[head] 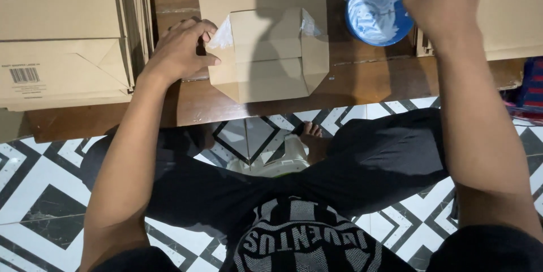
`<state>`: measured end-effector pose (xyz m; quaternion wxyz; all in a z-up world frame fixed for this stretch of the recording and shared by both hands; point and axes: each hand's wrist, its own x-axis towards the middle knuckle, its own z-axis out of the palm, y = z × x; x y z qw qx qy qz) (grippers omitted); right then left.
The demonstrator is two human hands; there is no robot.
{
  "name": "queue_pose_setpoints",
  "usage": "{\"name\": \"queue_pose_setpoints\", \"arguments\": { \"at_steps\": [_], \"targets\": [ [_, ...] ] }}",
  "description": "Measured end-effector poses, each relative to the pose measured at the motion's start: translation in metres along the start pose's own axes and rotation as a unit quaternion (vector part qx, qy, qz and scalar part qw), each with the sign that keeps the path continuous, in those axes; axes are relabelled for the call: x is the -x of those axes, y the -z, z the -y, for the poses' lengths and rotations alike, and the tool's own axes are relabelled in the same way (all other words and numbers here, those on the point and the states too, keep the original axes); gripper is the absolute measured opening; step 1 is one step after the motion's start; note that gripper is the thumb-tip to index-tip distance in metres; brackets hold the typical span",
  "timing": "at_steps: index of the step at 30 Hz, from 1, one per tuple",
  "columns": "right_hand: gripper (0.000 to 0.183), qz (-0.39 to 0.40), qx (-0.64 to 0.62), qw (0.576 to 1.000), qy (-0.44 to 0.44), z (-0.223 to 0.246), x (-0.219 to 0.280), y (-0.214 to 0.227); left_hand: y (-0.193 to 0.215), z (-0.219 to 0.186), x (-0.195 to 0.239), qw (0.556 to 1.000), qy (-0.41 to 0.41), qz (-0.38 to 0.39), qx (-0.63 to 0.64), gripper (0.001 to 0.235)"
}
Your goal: The person sits on the floor and applies white glue from a blue lid onto the flaps of a flat cardboard box using a small stick. They repeatedly dip the stick into the glue and spread it along the edges of the box flaps, then fold and press the flaps to adhere them.
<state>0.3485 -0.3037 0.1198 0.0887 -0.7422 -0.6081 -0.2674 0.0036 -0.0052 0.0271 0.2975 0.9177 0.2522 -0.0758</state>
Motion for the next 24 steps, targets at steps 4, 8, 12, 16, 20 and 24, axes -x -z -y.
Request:
{"name": "queue_pose_setpoints", "arguments": {
  "at_steps": [4,8,12,16,20,24],
  "targets": [
    [0.008,0.1,-0.193,0.976,-0.028,0.078,-0.032,0.017,0.004,0.0,0.005,1.0,0.001,-0.005,0.003,0.056],
    [0.071,0.246,-0.318,0.911,-0.097,0.125,-0.014,-0.012,0.004,-0.002,0.008,1.0,-0.002,-0.001,0.012,0.055],
    [0.12,0.274,-0.209,0.937,-0.063,0.12,0.013,-0.048,-0.003,0.004,0.011,0.999,-0.018,-0.029,0.012,0.048],
    [0.112,0.299,-0.192,0.933,-0.056,0.116,0.018,-0.051,-0.008,0.01,0.017,0.997,-0.055,-0.05,0.013,0.047],
    [0.082,0.255,-0.185,0.948,-0.051,0.115,0.029,-0.054,-0.008,0.006,0.026,0.991,-0.091,-0.094,-0.022,0.044],
    [0.048,0.182,-0.177,0.967,0.006,0.114,0.036,-0.051,-0.009,0.006,0.035,0.977,-0.143,-0.142,-0.076,0.037]
  ]
}}
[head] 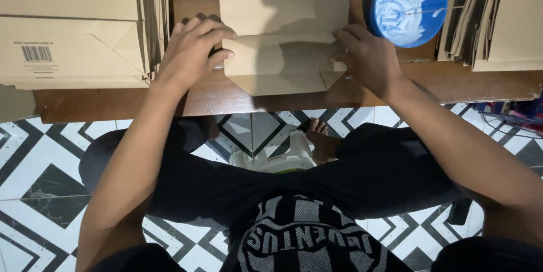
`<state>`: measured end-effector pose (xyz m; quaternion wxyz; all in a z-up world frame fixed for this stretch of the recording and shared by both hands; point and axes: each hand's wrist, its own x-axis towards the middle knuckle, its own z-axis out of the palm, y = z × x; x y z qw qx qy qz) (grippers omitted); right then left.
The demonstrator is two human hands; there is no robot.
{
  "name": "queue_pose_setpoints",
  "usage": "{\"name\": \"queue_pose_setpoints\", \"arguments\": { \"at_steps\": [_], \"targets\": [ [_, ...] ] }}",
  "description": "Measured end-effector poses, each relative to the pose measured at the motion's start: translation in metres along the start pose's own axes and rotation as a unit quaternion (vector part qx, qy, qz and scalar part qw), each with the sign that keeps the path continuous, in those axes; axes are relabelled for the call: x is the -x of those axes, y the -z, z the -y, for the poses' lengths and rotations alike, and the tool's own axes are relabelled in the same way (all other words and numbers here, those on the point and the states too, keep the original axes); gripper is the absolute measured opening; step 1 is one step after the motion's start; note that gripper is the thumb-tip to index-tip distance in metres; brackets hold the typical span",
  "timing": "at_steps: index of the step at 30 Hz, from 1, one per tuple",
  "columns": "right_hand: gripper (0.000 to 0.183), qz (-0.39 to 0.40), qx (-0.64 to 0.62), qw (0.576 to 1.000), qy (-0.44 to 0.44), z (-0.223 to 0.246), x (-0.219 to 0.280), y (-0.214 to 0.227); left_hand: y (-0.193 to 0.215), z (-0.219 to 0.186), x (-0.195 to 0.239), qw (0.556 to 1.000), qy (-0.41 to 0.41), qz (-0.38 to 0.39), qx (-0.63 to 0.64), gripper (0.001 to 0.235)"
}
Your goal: The person sits on the floor and applies white glue from a blue lid onto the flaps of a flat cardboard box using a small stick. They repeatedly dip the stick into the glue and spread it along the edges of the box flaps, then fold and press the flaps to adhere them.
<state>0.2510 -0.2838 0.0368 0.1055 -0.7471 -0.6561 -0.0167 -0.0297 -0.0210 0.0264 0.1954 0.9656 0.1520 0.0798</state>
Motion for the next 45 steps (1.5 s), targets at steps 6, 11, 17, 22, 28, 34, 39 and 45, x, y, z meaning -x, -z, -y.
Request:
{"name": "queue_pose_setpoints", "arguments": {
  "at_steps": [6,11,17,22,28,34,39,45],
  "targets": [
    [0.036,-0.046,0.116,0.99,0.068,0.008,0.002,0.0,-0.013,-0.003,0.008,0.997,-0.018,-0.008,-0.07,0.032],
    [0.023,-0.026,0.166,0.982,0.087,-0.008,0.011,-0.027,-0.034,-0.008,0.015,0.985,-0.064,0.005,-0.161,0.039],
    [0.04,0.037,0.148,0.984,0.088,-0.013,0.009,-0.019,-0.034,-0.025,0.025,0.983,-0.085,-0.017,-0.162,0.043],
    [0.078,0.096,0.135,0.98,0.106,-0.015,0.01,-0.006,-0.033,-0.03,0.031,0.982,-0.069,-0.001,-0.174,0.05],
    [0.056,0.032,0.097,0.993,0.066,0.008,0.014,-0.004,-0.043,-0.03,0.035,0.99,-0.05,-0.002,-0.13,0.048],
    [0.039,-0.03,-0.001,0.999,0.031,0.019,0.024,-0.001,-0.056,-0.028,0.042,0.991,-0.002,0.006,-0.132,0.062],
    [0.027,0.021,-0.034,0.999,0.016,0.003,0.035,-0.018,-0.051,-0.033,0.038,0.991,-0.008,-0.009,-0.133,0.059],
    [0.041,0.032,-0.131,0.988,-0.077,0.023,0.034,-0.008,-0.052,-0.032,0.037,0.989,-0.007,-0.005,-0.149,0.058]
  ]
}}
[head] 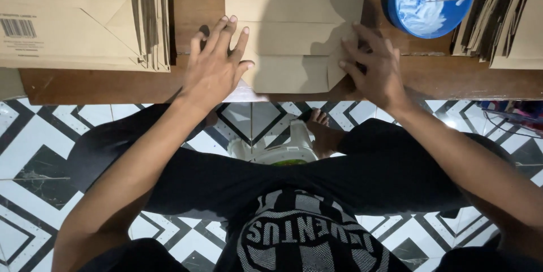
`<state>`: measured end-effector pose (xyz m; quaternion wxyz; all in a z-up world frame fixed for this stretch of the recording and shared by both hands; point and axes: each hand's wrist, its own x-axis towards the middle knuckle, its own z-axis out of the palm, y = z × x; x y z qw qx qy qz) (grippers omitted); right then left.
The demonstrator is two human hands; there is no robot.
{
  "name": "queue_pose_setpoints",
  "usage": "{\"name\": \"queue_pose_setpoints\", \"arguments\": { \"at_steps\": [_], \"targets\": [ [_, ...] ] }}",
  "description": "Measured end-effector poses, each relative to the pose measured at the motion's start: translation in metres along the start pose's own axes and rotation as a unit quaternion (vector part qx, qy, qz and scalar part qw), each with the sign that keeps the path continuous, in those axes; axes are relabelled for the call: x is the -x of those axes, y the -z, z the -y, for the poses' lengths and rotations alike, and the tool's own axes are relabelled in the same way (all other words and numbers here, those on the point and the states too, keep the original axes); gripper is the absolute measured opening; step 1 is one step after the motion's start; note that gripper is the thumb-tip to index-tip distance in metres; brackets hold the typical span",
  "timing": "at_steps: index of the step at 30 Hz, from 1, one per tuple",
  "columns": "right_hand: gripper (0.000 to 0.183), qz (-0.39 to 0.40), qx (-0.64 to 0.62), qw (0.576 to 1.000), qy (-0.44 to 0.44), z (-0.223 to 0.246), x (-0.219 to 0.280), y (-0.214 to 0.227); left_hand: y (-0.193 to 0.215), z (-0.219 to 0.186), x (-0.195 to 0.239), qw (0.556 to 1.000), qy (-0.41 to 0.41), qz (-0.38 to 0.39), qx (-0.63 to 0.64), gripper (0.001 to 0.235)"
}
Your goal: The person sits on the floor and applies white glue from a blue lid onto the flaps of a flat cardboard box using a small stick. They repeatedly dip the stick into the glue and spread it along the edges of the box flaps, then fold and press the flaps to adhere them.
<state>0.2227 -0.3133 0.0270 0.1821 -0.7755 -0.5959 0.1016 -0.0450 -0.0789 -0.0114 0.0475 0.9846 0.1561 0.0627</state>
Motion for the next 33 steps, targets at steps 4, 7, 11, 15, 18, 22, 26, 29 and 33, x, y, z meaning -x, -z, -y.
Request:
{"name": "queue_pose_setpoints", "arguments": {
  "at_steps": [4,7,11,15,18,22,26,29,33],
  "targets": [
    [0.037,0.017,-0.01,1.0,-0.021,0.006,0.006,-0.009,0.0,0.0,0.0,1.0,0.006,-0.011,-0.007,0.059],
    [0.028,0.0,-0.066,0.998,0.002,0.003,0.012,-0.02,0.0,0.001,0.0,1.0,-0.006,-0.006,0.008,0.059],
    [0.045,0.044,-0.09,0.995,-0.007,-0.001,0.011,-0.018,0.004,0.001,-0.001,1.0,-0.007,-0.027,0.003,0.059],
    [0.027,-0.032,-0.04,0.999,-0.001,0.0,0.008,-0.012,0.002,0.002,0.0,1.0,-0.005,-0.028,-0.005,0.058],
    [0.05,0.002,0.014,1.0,-0.011,0.016,0.001,0.001,0.004,0.001,-0.001,0.999,-0.007,-0.035,0.007,0.058],
    [0.058,0.022,-0.013,1.0,0.004,0.021,0.0,0.002,-0.002,0.001,0.0,1.0,-0.001,-0.024,0.012,0.059],
    [0.053,0.008,0.047,0.992,0.118,0.011,-0.002,-0.007,-0.006,-0.002,0.001,0.999,-0.002,-0.017,0.047,0.05],
    [0.064,-0.017,0.093,0.981,0.172,0.011,-0.012,-0.007,-0.01,0.0,0.001,0.998,-0.003,-0.008,0.066,0.05],
    [0.077,0.006,0.11,0.973,0.204,0.01,-0.014,-0.006,-0.019,0.003,0.002,0.995,0.0,0.038,0.094,0.061]
  ]
}}
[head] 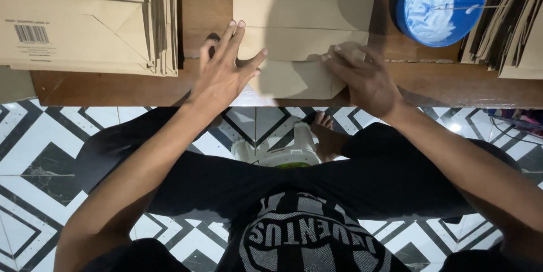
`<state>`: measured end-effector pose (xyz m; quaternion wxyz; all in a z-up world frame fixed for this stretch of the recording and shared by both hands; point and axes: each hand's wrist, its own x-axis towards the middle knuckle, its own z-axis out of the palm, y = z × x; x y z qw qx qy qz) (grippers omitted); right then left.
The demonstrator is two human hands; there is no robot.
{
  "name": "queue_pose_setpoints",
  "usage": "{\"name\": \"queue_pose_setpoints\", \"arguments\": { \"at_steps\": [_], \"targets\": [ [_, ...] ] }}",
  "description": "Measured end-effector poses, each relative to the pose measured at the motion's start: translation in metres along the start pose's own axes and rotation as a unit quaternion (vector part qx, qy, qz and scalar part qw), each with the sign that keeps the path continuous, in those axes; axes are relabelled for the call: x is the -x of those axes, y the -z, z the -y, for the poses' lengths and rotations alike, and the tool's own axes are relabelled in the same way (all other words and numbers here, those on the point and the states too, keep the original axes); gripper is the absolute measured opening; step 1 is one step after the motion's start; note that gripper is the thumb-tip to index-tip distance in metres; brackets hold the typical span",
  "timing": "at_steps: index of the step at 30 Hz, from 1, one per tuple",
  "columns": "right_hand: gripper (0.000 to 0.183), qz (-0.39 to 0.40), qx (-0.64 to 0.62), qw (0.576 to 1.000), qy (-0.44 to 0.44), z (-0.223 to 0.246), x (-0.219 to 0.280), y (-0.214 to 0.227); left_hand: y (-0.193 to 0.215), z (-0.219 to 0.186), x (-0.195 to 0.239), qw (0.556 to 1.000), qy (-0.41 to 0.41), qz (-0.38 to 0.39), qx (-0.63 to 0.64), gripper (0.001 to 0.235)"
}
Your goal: The person sits on the floor and applies white glue from a blue lid onto the flaps of a flat cardboard box using a small stick. They repeatedly dip the stick into the glue and spread it along the edges of the box flaps, then fold and press the flaps to adhere them.
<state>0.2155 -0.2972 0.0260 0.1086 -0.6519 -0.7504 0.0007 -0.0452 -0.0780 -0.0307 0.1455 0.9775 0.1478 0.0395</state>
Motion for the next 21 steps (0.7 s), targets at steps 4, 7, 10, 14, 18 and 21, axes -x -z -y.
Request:
{"name": "queue_pose_setpoints", "arguments": {
  "at_steps": [4,7,10,14,18,21],
  "targets": [
    [0.075,-0.01,0.01,1.0,-0.01,-0.003,0.005,-0.006,0.008,-0.003,0.002,0.998,-0.027,-0.036,-0.054,0.053],
    [0.04,-0.063,-0.005,0.997,-0.039,-0.006,0.012,-0.018,0.001,0.001,0.002,0.989,-0.059,-0.129,-0.026,0.035],
    [0.051,-0.039,0.051,0.996,-0.061,-0.008,0.019,-0.025,0.002,0.002,0.002,0.99,-0.04,-0.129,-0.048,0.045],
    [0.067,0.022,0.102,0.989,-0.1,-0.009,0.016,-0.015,0.01,0.0,0.002,0.992,-0.02,-0.114,-0.049,0.052],
    [0.081,0.063,0.018,0.997,-0.051,-0.018,0.018,-0.005,0.029,-0.005,0.001,0.988,0.023,-0.071,-0.133,0.069],
    [0.091,0.009,-0.015,0.991,-0.13,-0.024,0.02,-0.004,0.028,-0.006,0.002,0.983,0.024,-0.069,-0.17,0.072]
  ]
}}
